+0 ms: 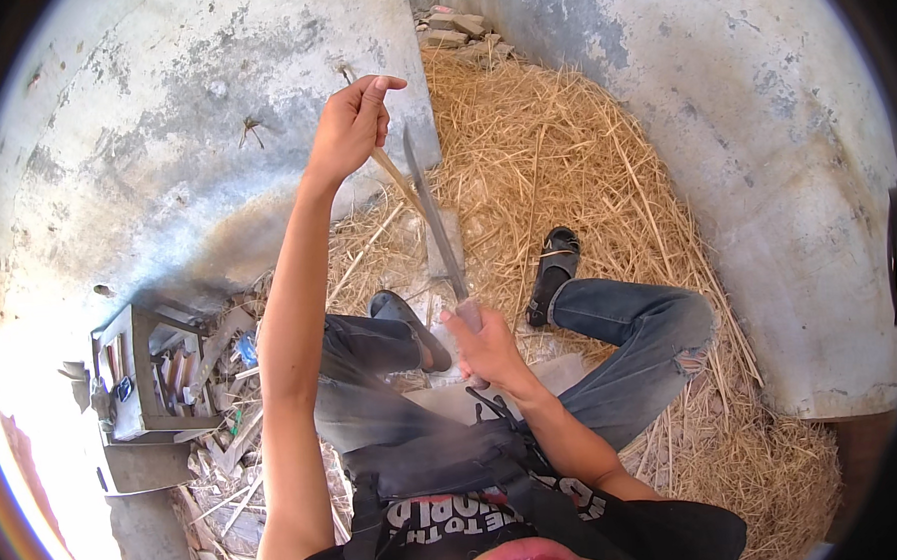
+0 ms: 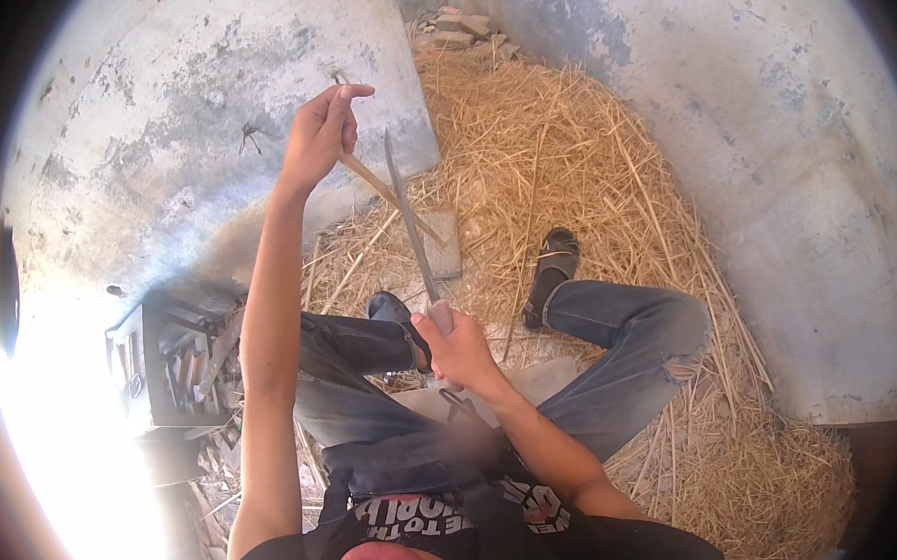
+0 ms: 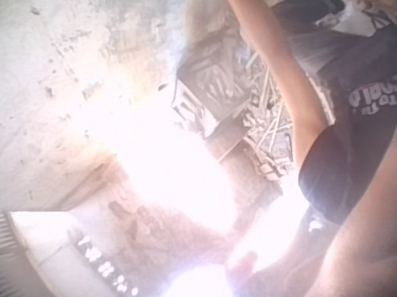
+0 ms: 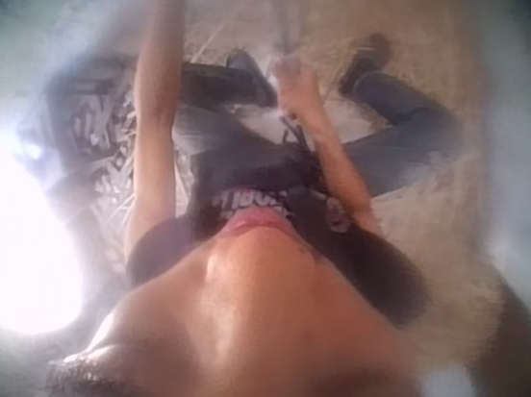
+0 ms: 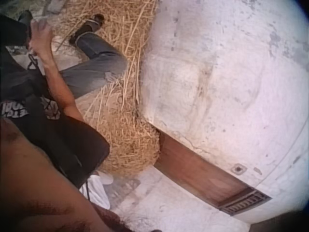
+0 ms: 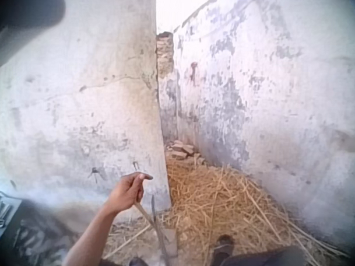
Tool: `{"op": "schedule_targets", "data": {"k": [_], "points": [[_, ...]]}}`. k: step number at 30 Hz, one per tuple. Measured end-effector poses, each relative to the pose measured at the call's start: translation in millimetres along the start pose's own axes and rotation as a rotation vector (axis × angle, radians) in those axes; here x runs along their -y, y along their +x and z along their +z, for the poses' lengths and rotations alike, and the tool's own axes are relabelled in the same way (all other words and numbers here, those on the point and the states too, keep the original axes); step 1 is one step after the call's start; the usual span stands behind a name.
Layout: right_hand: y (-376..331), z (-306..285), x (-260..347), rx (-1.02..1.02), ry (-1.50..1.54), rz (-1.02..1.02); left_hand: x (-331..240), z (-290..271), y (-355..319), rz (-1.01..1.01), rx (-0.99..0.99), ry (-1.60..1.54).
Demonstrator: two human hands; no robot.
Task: The person shapes a thin bamboo strip by first using a small green-handled tool to peel the edges and then using a long blade to shave and smooth the surface while resting the strip on a stone.
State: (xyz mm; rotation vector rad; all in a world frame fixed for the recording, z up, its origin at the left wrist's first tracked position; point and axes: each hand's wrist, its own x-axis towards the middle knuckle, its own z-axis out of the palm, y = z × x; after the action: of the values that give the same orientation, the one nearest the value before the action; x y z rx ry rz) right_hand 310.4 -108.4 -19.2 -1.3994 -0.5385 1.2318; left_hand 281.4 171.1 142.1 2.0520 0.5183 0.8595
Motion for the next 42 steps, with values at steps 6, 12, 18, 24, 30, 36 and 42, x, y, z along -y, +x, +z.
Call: {"op": "schedule_targets", "data": {"k": [6, 12, 18, 24, 30, 36, 42], "points": [[5.5, -4.6, -15.6, 0.033, -0.055, 0.014, 3.3, 6.0, 0.7, -0.076, -0.072, -0.054], [10.0, -14.4, -24.8, 0.041, 0.065, 0.084, 2.2, 2.8, -3.5, -0.021, -0.024, -0.124], [13.7, -14.5, -30.3, 0.04, 0.078, 0.079, -6.6, -8.2, -4.1, -0.215, 0.246, 0.098], [17.7, -12.1, -34.3, 0.028, 0.047, 0.093, -20.1, -6.6, -10.2, -0.271, 0.186, 0.181], [18.7, -11.3, -36.6, 0.036, 0.094, 0.083, -29.5, -3.8, -14.0, -0.481, 0.237, 0.139], [17.7, -8.5, -38.6, 0.009, 0.056, 0.07, -18.2, 9.8, -18.9, -0.283, -0.062, 0.353], [5.1, -15.9, 22.7, -0.091, -0.063, -0.054, 15.8, 2.1, 4.7, 0.025, -0.343, 0.566]]}}
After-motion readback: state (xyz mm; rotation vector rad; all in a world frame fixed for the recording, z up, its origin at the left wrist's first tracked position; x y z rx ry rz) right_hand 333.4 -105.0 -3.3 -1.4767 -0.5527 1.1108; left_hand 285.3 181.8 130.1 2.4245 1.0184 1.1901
